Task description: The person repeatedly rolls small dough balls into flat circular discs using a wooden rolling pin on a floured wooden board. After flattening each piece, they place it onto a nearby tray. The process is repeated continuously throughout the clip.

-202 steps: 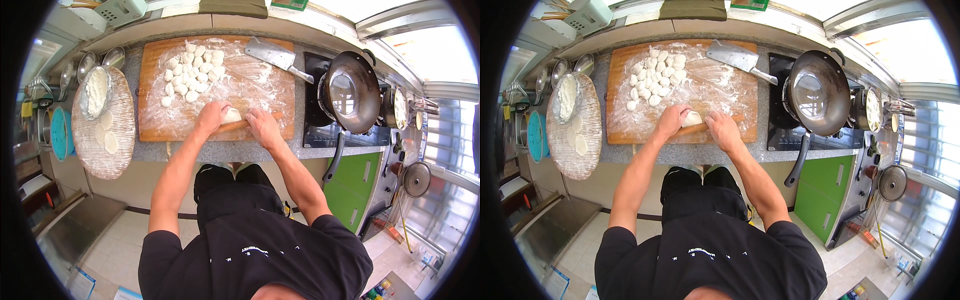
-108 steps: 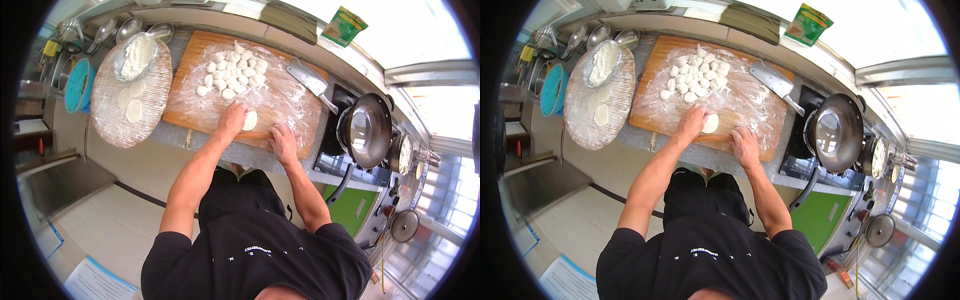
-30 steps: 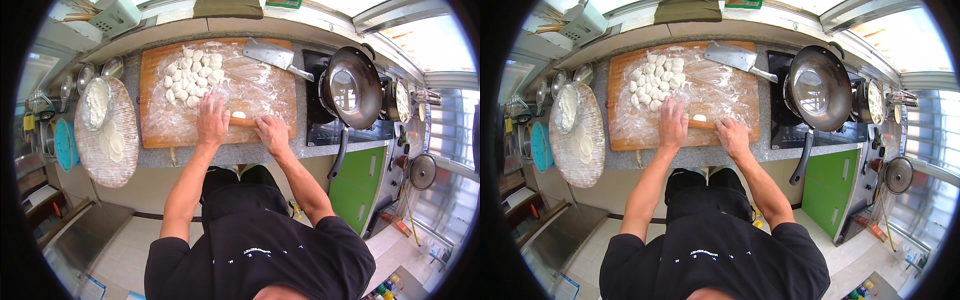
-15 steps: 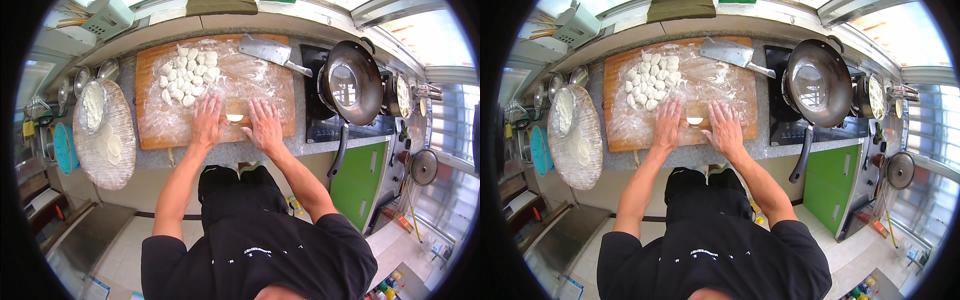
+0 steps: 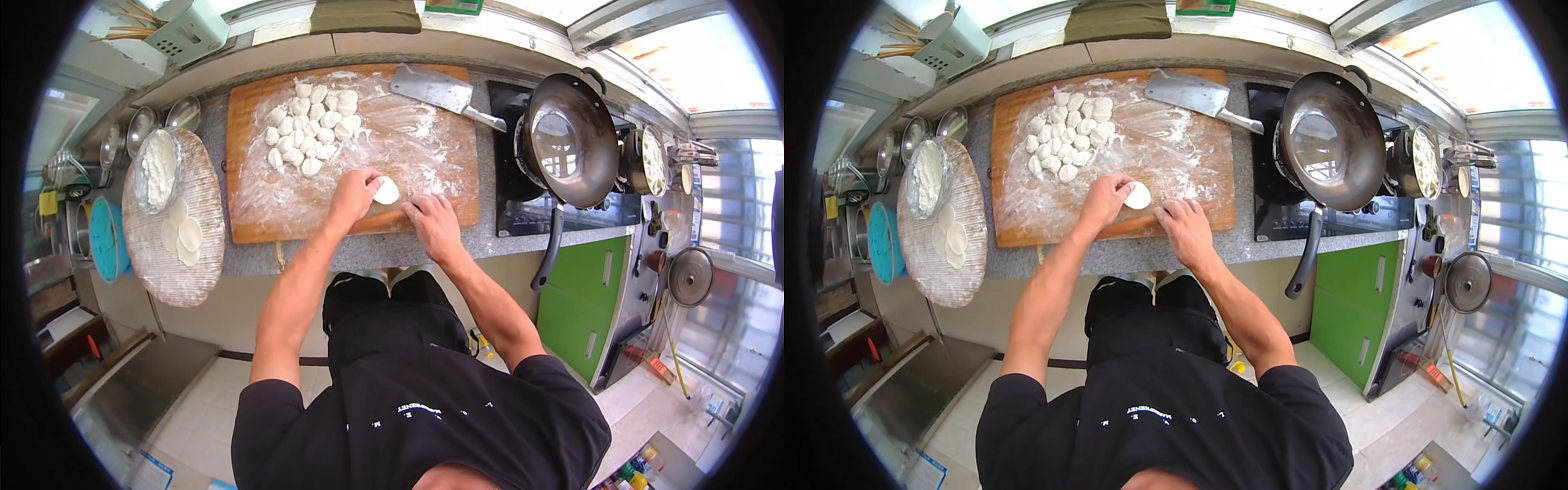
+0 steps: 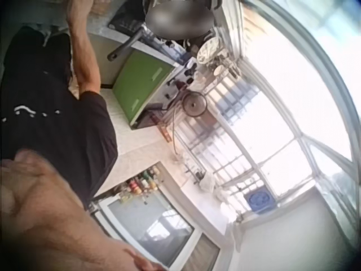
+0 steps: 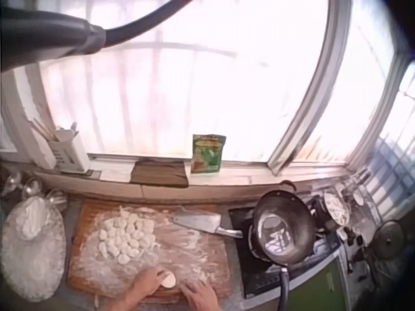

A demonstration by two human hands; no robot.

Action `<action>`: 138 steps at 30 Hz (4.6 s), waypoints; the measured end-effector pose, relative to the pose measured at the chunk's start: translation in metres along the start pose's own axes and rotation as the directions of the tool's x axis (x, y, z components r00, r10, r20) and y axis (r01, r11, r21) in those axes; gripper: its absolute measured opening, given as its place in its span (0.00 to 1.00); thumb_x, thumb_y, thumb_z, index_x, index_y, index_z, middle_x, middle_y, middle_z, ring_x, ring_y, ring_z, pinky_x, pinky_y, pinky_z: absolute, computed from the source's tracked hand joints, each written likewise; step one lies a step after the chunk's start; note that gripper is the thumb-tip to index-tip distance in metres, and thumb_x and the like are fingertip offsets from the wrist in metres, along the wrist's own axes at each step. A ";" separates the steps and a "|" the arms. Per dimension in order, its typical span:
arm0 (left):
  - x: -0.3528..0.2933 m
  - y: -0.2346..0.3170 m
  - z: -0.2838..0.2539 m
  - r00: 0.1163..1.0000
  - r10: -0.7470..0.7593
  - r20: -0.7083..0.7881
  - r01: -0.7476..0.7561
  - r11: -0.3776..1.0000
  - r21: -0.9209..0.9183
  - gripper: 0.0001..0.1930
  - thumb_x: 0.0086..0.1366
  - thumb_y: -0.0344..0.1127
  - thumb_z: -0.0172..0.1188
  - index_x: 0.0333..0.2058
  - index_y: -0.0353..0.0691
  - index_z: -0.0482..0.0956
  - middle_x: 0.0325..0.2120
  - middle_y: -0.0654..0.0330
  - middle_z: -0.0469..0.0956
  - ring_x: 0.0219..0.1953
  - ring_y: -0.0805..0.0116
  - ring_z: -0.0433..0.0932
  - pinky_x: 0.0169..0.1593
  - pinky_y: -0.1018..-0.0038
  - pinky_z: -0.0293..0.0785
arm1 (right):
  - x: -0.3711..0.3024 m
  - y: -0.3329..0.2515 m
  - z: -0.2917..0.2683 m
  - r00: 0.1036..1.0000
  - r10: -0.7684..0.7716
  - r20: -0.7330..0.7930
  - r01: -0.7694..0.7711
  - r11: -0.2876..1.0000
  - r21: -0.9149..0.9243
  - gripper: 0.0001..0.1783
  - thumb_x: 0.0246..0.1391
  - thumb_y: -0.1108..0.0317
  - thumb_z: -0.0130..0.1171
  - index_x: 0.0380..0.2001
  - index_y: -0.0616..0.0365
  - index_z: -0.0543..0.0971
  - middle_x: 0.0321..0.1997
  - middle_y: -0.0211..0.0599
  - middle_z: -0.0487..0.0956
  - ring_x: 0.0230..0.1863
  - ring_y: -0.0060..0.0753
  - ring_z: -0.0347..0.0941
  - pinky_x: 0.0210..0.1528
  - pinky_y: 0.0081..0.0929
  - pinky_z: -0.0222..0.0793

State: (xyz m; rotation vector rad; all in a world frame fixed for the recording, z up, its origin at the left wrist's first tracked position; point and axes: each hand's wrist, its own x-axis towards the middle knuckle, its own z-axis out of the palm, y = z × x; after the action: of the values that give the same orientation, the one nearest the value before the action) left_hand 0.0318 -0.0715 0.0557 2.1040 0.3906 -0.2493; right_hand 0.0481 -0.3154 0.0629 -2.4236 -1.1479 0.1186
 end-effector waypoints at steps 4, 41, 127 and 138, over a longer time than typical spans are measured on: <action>-0.031 0.005 -0.005 0.970 -0.156 -0.187 0.185 0.971 0.151 0.17 0.78 0.44 0.61 0.50 0.37 0.89 0.45 0.46 0.87 0.49 0.44 0.85 0.54 0.54 0.80 | -0.008 0.001 -0.002 0.999 -0.007 -0.036 0.006 1.000 -0.013 0.21 0.60 0.70 0.57 0.56 0.53 0.85 0.53 0.37 0.81 0.58 0.45 0.78 0.65 0.45 0.70; -0.008 -0.020 -0.001 0.988 0.142 -0.068 -0.134 0.985 0.108 0.12 0.74 0.35 0.65 0.52 0.40 0.89 0.41 0.47 0.88 0.41 0.46 0.88 0.48 0.61 0.84 | 0.024 0.006 0.003 0.991 0.081 0.108 -0.065 0.988 -0.143 0.30 0.68 0.61 0.59 0.72 0.54 0.74 0.79 0.45 0.70 0.82 0.49 0.61 0.84 0.53 0.54; -0.035 -0.056 -0.062 0.773 0.075 -0.630 0.101 0.966 0.239 0.16 0.71 0.32 0.68 0.55 0.35 0.86 0.56 0.46 0.85 0.56 0.47 0.84 0.58 0.58 0.82 | 0.072 0.003 0.004 0.953 0.285 -0.100 -0.215 0.874 0.435 0.20 0.54 0.79 0.72 0.52 0.61 0.85 0.47 0.45 0.85 0.48 0.45 0.85 0.52 0.35 0.81; -0.050 -0.019 0.011 0.937 0.266 -0.226 -0.197 0.937 0.290 0.13 0.71 0.34 0.67 0.51 0.37 0.84 0.48 0.53 0.81 0.52 0.49 0.80 0.57 0.54 0.79 | 0.041 0.029 -0.008 0.885 0.401 -0.235 -0.263 0.849 0.458 0.20 0.55 0.78 0.74 0.52 0.61 0.85 0.47 0.41 0.85 0.47 0.39 0.84 0.53 0.33 0.78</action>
State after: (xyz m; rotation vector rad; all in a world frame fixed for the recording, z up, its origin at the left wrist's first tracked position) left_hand -0.0224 -0.0800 0.0514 2.4314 0.2671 0.1277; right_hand 0.0972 -0.3030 0.0622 -2.1288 -0.4780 0.0624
